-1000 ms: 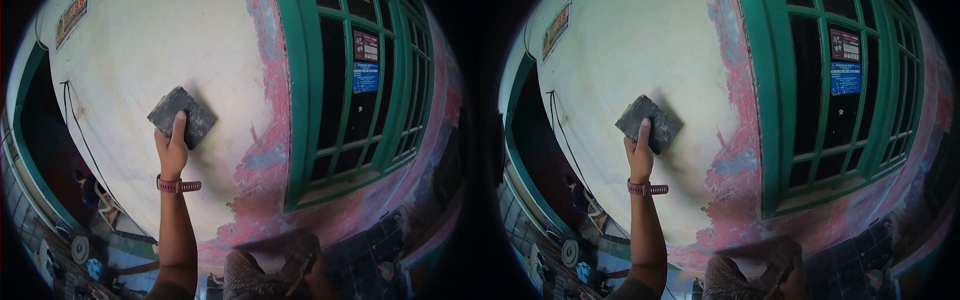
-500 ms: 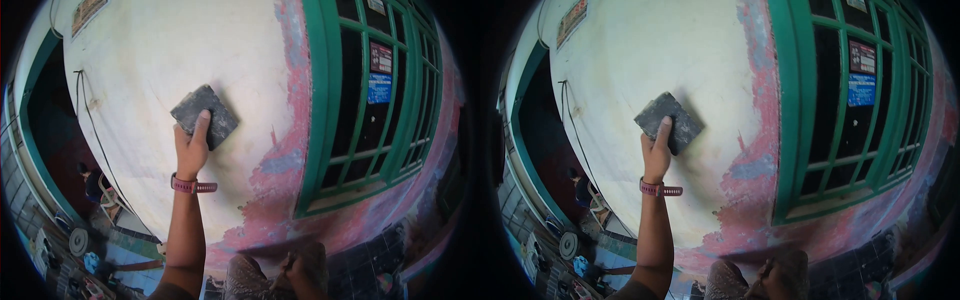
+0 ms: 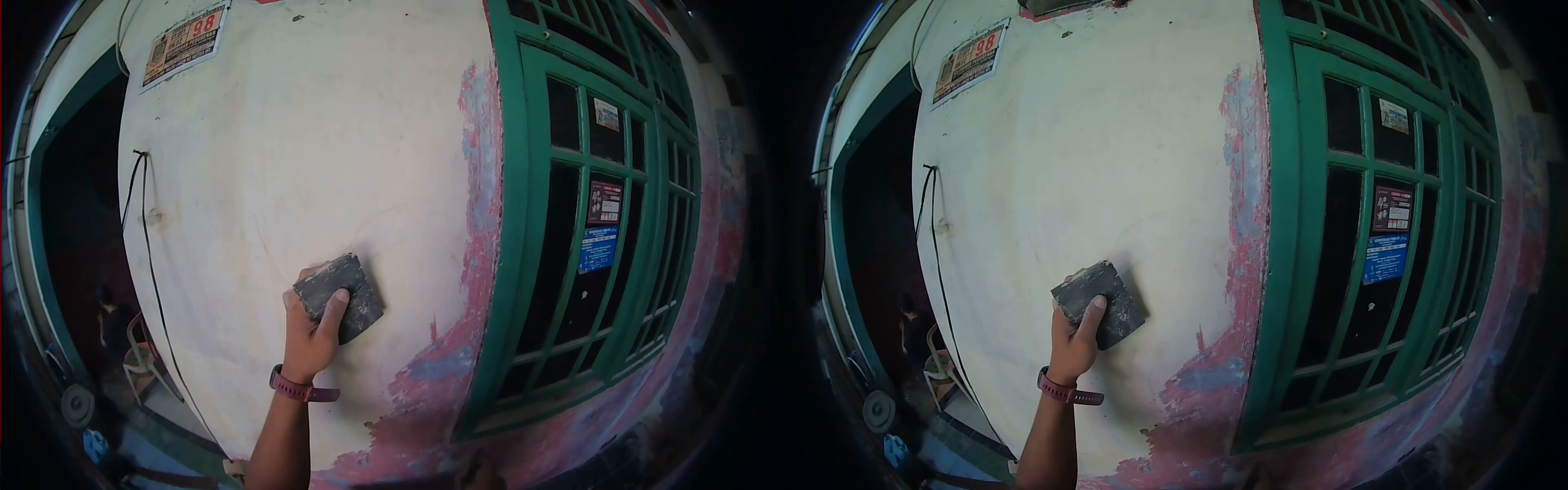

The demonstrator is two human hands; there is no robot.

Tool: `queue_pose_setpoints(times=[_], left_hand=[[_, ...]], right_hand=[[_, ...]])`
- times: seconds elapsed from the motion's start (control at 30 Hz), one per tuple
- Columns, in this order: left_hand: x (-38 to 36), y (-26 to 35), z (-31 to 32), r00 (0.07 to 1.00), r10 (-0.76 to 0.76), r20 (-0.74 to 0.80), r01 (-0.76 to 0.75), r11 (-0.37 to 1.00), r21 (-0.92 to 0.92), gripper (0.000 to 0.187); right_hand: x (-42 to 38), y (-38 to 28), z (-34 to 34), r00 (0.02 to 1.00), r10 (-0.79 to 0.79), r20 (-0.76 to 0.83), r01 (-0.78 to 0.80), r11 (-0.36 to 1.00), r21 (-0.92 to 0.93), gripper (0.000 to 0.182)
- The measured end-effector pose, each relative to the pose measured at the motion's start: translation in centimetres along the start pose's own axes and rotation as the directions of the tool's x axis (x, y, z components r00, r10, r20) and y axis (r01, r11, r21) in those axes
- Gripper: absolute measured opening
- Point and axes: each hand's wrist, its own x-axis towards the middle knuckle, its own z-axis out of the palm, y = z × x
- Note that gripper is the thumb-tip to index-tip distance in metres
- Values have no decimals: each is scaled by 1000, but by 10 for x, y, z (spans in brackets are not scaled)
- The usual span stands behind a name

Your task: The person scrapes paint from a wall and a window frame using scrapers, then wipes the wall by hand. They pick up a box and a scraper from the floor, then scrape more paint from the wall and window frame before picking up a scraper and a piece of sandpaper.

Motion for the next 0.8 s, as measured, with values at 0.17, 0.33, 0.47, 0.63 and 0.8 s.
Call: queue_pose_setpoints(times=[0.17,0.33,0.47,0.63,0.8], left_hand=[[-1,0,1,999,-23,-33,25,999,40,32],[-1,1,4,998,28,-64,-21,995,94,32],[2,1,-2,998,59,-27,-53,980,193,32],[1,3,-3,997,75,-18,-68,970,232,33],[2,3,-3,993,113,-20,-104,959,262,30]], right_hand=[[-87,-162,231,892,-237,385,291,953,-87,28],[-177,-217,417,305,-712,632,945,309,-108,25],[-199,-248,508,-153,-685,712,912,-375,-165,27],[-197,-281,572,-354,-547,759,678,-709,-195,36],[-182,-298,592,-363,-547,754,645,-732,-220,38]])
